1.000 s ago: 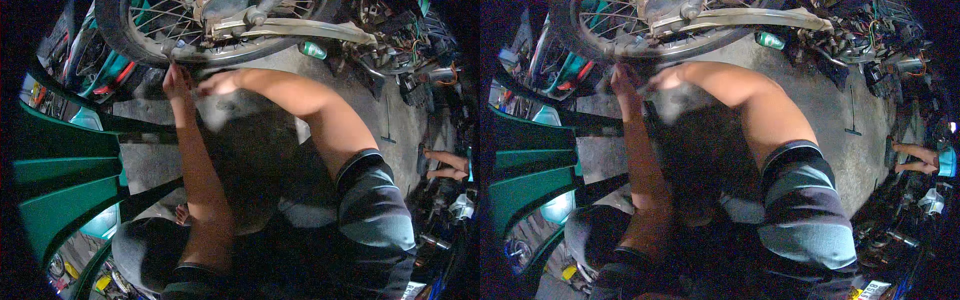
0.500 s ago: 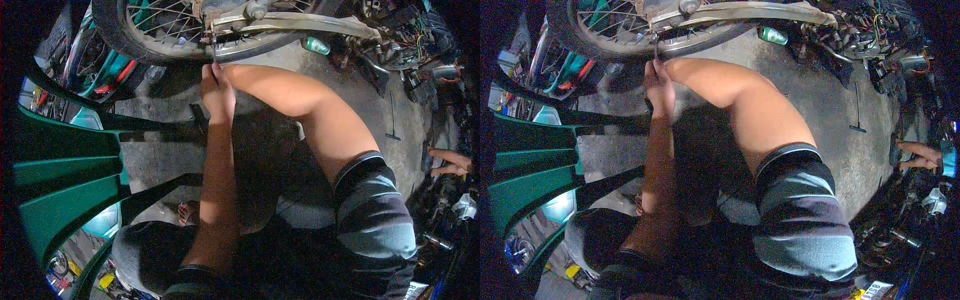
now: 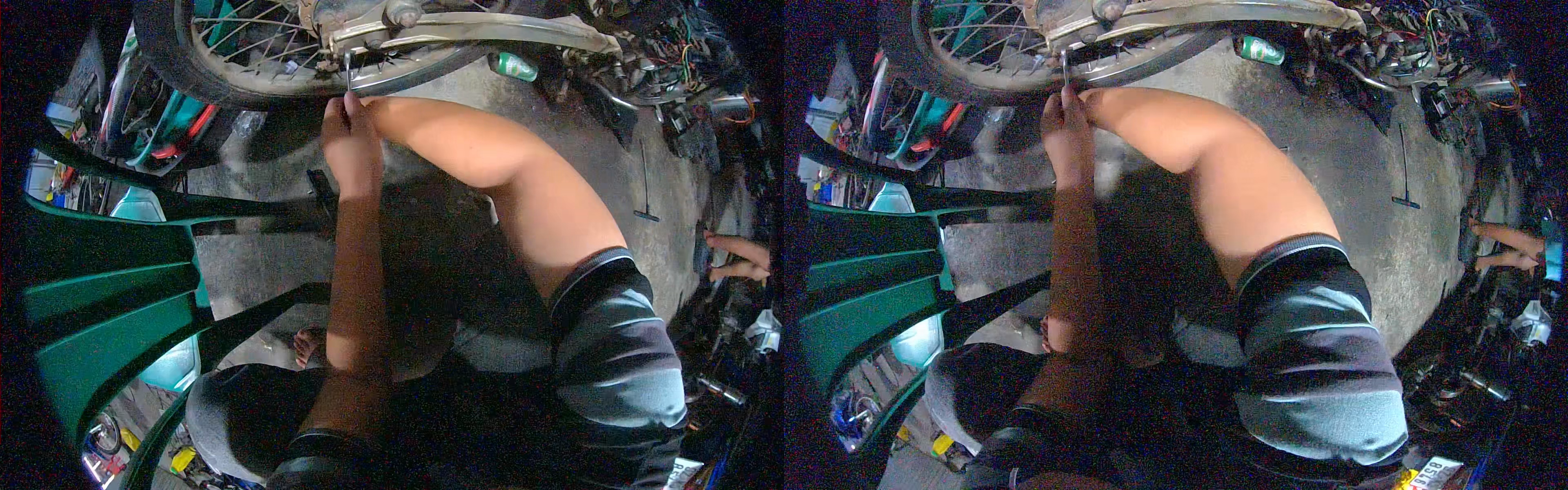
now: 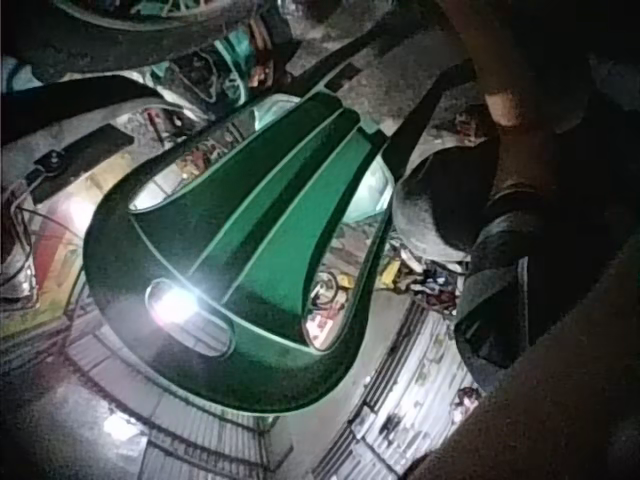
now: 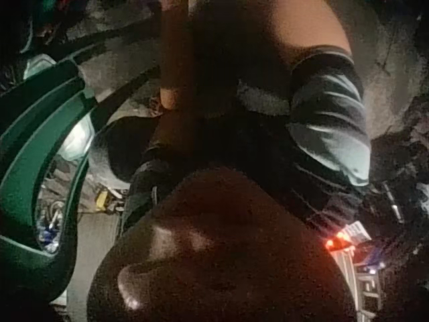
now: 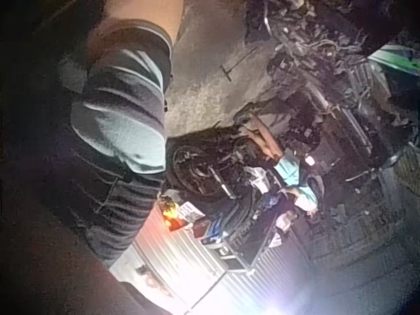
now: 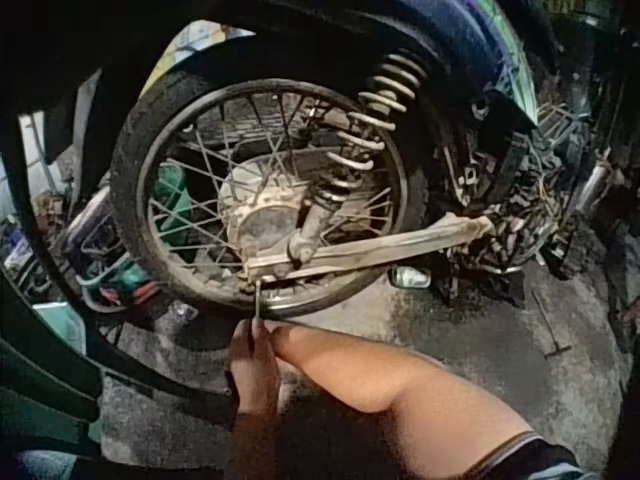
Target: The recorder uses wrenches and other tools to adjust and repair a motorcycle chain.
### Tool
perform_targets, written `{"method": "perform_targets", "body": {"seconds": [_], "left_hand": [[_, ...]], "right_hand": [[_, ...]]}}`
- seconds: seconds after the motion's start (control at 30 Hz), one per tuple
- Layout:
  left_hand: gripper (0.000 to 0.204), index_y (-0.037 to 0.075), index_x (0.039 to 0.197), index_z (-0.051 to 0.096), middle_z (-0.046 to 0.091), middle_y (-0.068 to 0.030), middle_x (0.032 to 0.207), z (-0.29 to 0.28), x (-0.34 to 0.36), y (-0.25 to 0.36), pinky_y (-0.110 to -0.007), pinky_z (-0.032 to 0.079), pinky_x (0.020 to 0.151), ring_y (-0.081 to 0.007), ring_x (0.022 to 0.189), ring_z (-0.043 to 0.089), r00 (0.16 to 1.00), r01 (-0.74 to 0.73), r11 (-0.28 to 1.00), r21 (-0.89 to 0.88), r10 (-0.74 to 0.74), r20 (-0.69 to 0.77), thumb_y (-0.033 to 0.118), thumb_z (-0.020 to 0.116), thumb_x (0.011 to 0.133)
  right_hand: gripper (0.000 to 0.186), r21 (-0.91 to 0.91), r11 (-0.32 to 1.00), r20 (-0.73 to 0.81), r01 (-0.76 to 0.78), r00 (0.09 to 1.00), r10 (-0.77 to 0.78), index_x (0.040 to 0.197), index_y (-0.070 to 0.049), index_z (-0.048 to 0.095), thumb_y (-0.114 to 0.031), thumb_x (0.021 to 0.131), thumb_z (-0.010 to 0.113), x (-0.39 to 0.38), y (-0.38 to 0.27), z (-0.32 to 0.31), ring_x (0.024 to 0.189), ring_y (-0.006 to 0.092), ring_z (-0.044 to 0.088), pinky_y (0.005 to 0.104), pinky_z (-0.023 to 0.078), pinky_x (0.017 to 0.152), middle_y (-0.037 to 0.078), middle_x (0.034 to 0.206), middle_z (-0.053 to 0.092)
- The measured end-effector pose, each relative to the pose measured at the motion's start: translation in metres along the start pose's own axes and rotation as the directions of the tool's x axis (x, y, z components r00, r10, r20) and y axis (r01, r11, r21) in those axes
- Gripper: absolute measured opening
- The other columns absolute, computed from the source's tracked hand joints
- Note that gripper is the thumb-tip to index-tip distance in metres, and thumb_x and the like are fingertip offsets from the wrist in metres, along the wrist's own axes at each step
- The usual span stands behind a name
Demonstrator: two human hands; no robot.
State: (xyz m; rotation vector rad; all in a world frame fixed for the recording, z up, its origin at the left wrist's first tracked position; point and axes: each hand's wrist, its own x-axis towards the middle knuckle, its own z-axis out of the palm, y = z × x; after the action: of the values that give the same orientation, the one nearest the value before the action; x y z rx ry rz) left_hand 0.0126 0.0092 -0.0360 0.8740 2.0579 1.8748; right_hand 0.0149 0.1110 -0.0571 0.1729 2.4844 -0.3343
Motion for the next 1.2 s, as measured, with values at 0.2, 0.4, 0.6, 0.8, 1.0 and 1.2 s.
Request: {"method": "perform_targets", "body": {"seconds": [0.2,0.4,0.6,0.8,1.0,1.2], "left_hand": [[0.026,-0.002,0.073,0.048,0.051,-0.0147,0.064,0.008,-0.006,-0.001,-0.033,0.038,0.053,-0.0244,0.056,0.048,0.991,-0.056,0.998,0.012,0.057,-0.119,0.020,0.040,0.084],[0.024,-0.001,0.072,0.048,0.051,-0.0134,0.061,0.006,0.000,0.004,-0.032,0.038,0.052,-0.0248,0.053,0.047,0.996,0.000,0.995,-0.097,-0.008,-0.087,0.019,0.041,0.083],[0.025,0.000,0.073,0.049,0.053,-0.0147,0.062,0.016,0.006,0.004,-0.033,0.039,0.053,-0.0278,0.055,0.051,0.991,0.085,0.983,-0.160,-0.101,-0.091,0.022,0.041,0.082],[0.027,0.000,0.069,0.046,0.048,-0.0147,0.060,0.029,0.000,0.001,-0.035,0.035,0.051,-0.0266,0.055,0.046,0.972,0.032,0.993,-0.116,-0.058,-0.229,0.022,0.039,0.083],[0.026,0.000,0.067,0.043,0.048,-0.0179,0.059,0.054,-0.001,0.008,-0.039,0.034,0.050,-0.0338,0.054,0.047,0.934,0.029,0.966,-0.255,-0.117,-0.338,0.020,0.040,0.083],[0.022,0.000,0.070,0.043,0.046,-0.0136,0.058,0.066,-0.005,-0.015,-0.034,0.033,0.050,-0.0217,0.052,0.042,0.936,-0.073,0.956,-0.286,-0.033,-0.351,0.017,0.040,0.083]], "right_hand": [[0.046,0.066,0.997,-0.031,-0.050,0.998,0.052,0.099,-0.003,0.054,-0.038,0.070,0.051,-0.006,-0.005,-0.002,0.093,0.0292,0.050,0.0379,0.038,0.080,0.018,0.096,0.054],[0.043,0.079,0.992,-0.077,-0.101,0.991,0.107,0.098,-0.002,0.054,-0.036,0.070,0.052,-0.032,-0.019,-0.013,0.091,0.0290,0.052,0.0377,0.039,0.078,0.018,0.094,0.055],[0.041,0.081,0.985,-0.078,-0.155,0.984,0.162,0.096,-0.002,0.055,-0.033,0.070,0.052,-0.046,-0.015,-0.022,0.090,0.0288,0.053,0.0375,0.041,0.077,0.018,0.092,0.055],[0.039,0.024,0.987,-0.085,-0.159,0.983,0.161,0.095,-0.002,0.055,-0.031,0.070,0.052,-0.092,-0.018,-0.035,0.088,0.0286,0.054,0.0373,0.042,0.075,0.018,0.090,0.056],[0.020,-0.232,0.971,-0.377,-0.050,0.925,-0.042,0.069,-0.001,0.059,-0.019,0.066,0.052,-0.127,-0.011,-0.057,0.072,0.0295,0.057,0.0384,0.045,0.064,0.019,0.072,0.057],[0.015,-0.410,0.894,-0.675,-0.179,0.719,-0.166,0.080,-0.001,0.048,-0.006,0.066,0.050,-0.123,-0.014,-0.062,0.067,0.0295,0.056,0.0360,0.046,0.056,0.015,0.072,0.053]]}}
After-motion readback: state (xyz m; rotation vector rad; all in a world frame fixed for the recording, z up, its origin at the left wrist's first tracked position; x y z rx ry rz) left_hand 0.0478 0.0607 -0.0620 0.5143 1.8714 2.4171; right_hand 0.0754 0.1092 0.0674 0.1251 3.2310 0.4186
